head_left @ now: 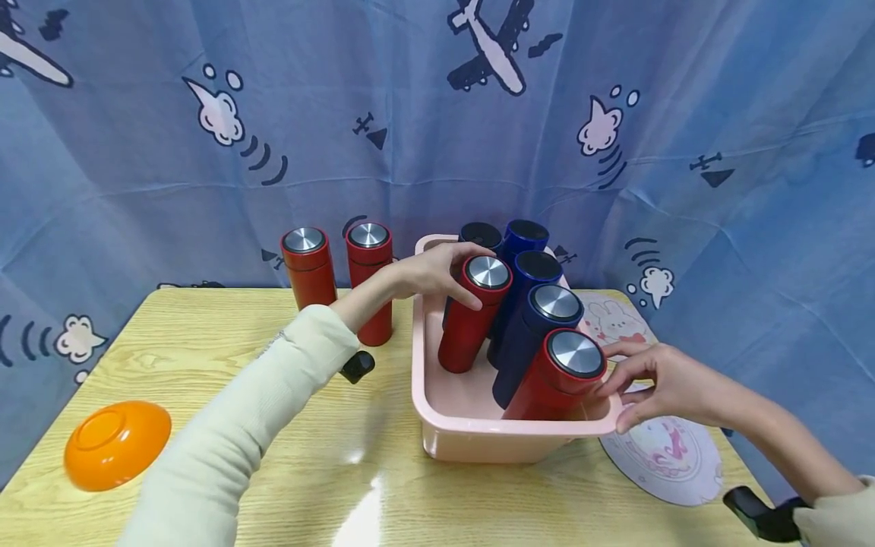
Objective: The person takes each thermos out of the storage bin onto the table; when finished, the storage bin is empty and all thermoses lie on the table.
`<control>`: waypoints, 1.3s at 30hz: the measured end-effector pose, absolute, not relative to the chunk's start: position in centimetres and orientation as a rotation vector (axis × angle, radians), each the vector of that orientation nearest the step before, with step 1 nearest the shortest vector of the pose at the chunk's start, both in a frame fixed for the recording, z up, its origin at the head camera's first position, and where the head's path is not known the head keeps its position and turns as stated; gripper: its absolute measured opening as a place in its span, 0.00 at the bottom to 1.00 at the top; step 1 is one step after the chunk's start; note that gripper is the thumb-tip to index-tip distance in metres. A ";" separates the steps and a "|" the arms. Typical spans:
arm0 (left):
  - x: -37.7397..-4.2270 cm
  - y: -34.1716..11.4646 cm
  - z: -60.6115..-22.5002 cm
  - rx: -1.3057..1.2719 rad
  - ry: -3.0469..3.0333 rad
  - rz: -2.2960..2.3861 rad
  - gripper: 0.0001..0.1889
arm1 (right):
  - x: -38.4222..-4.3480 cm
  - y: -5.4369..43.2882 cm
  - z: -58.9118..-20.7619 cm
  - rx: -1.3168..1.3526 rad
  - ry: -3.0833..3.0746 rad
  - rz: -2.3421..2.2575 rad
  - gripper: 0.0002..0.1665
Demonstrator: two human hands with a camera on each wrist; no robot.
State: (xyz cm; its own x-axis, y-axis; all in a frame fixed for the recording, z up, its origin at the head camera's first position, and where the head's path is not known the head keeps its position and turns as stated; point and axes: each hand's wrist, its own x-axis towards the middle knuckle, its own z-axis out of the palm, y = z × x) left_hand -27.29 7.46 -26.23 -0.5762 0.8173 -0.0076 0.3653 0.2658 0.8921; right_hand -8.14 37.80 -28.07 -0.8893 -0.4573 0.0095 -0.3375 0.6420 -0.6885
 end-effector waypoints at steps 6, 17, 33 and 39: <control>-26.3 7.6 -26.4 1.084 2.101 1.250 0.39 | -8.1 37.9 -28.2 -0.652 2.681 -1.093 0.15; -25.0 5.7 -27.1 1.119 1.957 1.311 0.36 | -8.0 37.9 -28.2 -0.642 2.670 -1.101 0.15; -24.0 6.6 -28.8 1.194 2.062 1.272 0.36 | -8.3 37.8 -28.1 -0.713 2.665 -1.114 0.16; -23.5 7.4 -29.3 1.299 2.230 1.275 0.32 | -8.2 38.0 -28.1 -0.673 2.642 -1.133 0.15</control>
